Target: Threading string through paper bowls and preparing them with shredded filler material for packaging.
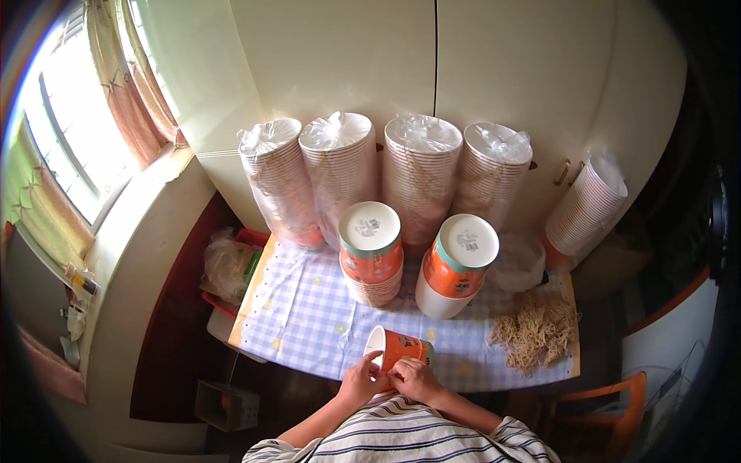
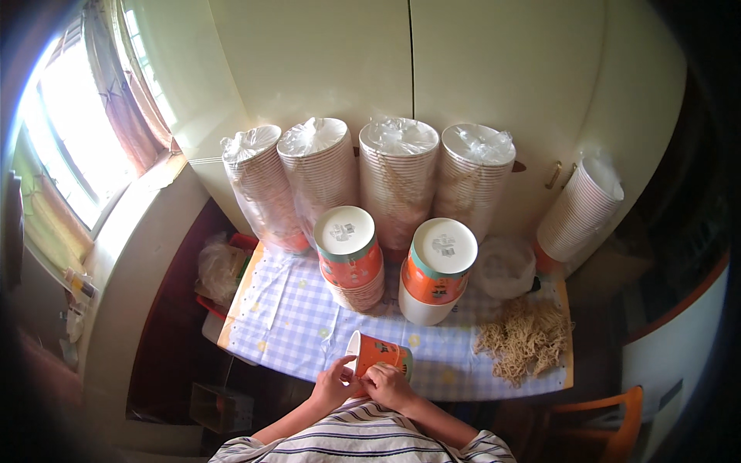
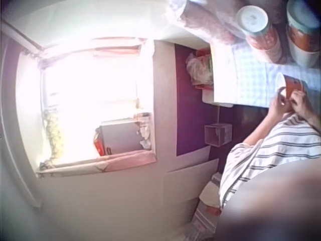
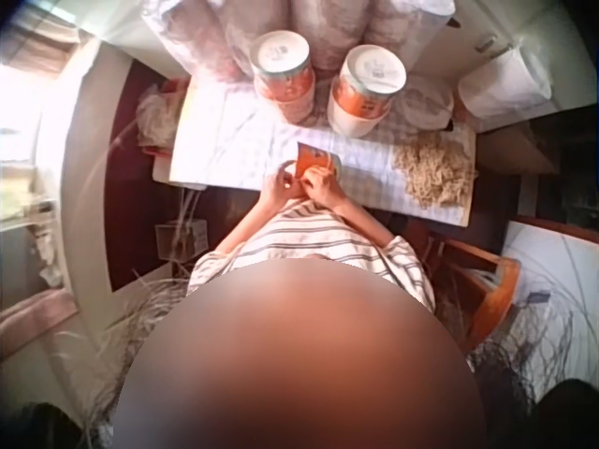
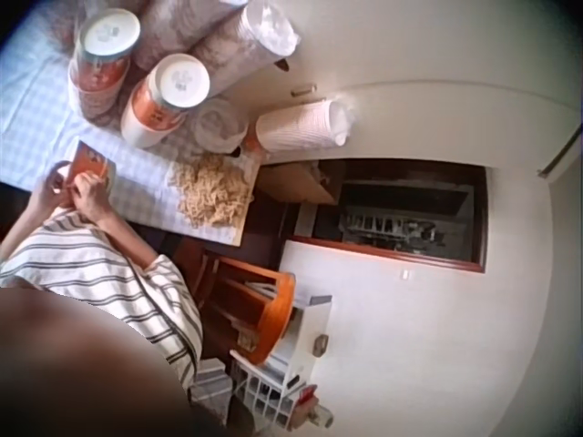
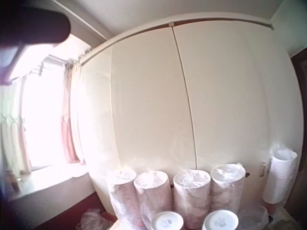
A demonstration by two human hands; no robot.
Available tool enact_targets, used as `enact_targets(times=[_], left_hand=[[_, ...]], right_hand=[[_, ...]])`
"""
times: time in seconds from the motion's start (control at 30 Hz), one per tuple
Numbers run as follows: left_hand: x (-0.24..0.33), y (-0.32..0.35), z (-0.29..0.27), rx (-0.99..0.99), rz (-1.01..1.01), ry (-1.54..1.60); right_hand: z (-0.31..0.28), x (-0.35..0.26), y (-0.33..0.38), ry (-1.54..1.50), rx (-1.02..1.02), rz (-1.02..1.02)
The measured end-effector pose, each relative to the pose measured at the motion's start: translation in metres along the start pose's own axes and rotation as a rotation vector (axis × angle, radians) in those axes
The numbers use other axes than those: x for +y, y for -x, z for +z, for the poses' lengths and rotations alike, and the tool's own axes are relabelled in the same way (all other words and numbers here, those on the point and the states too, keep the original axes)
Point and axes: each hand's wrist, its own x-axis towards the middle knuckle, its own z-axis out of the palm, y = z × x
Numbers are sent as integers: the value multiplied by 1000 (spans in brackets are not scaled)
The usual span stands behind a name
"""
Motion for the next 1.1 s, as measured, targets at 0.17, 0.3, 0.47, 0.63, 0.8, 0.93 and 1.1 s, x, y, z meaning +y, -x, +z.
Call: enact_targets(times=[0.17, 0.3, 0.47, 0.63, 0.8, 0.93, 1.1], left_hand=[[-1, 0, 1, -11, -20, 6], [0, 1, -1, -15, -17, -6], [-6, 0, -2, -63, -84, 49], [-21, -7, -2, -112, -103, 130], [-11, -19, -6, -157, -253, -5], [-15, -14, -4, -95, -37, -49], [-25, 0, -3, -33, 138, 38]], right_hand=[[-1, -1, -1, -8, -1, 4], [1, -1, -1, -13, 32, -24], [-1, -2, -1, -24, 23, -13], [-5, -3, -3, -21, 14, -75], [-19, -12, -5, -132, -193, -140], [-36, -2, -15, -189, 5, -10], [-39, 44, -14, -94, 309, 324]])
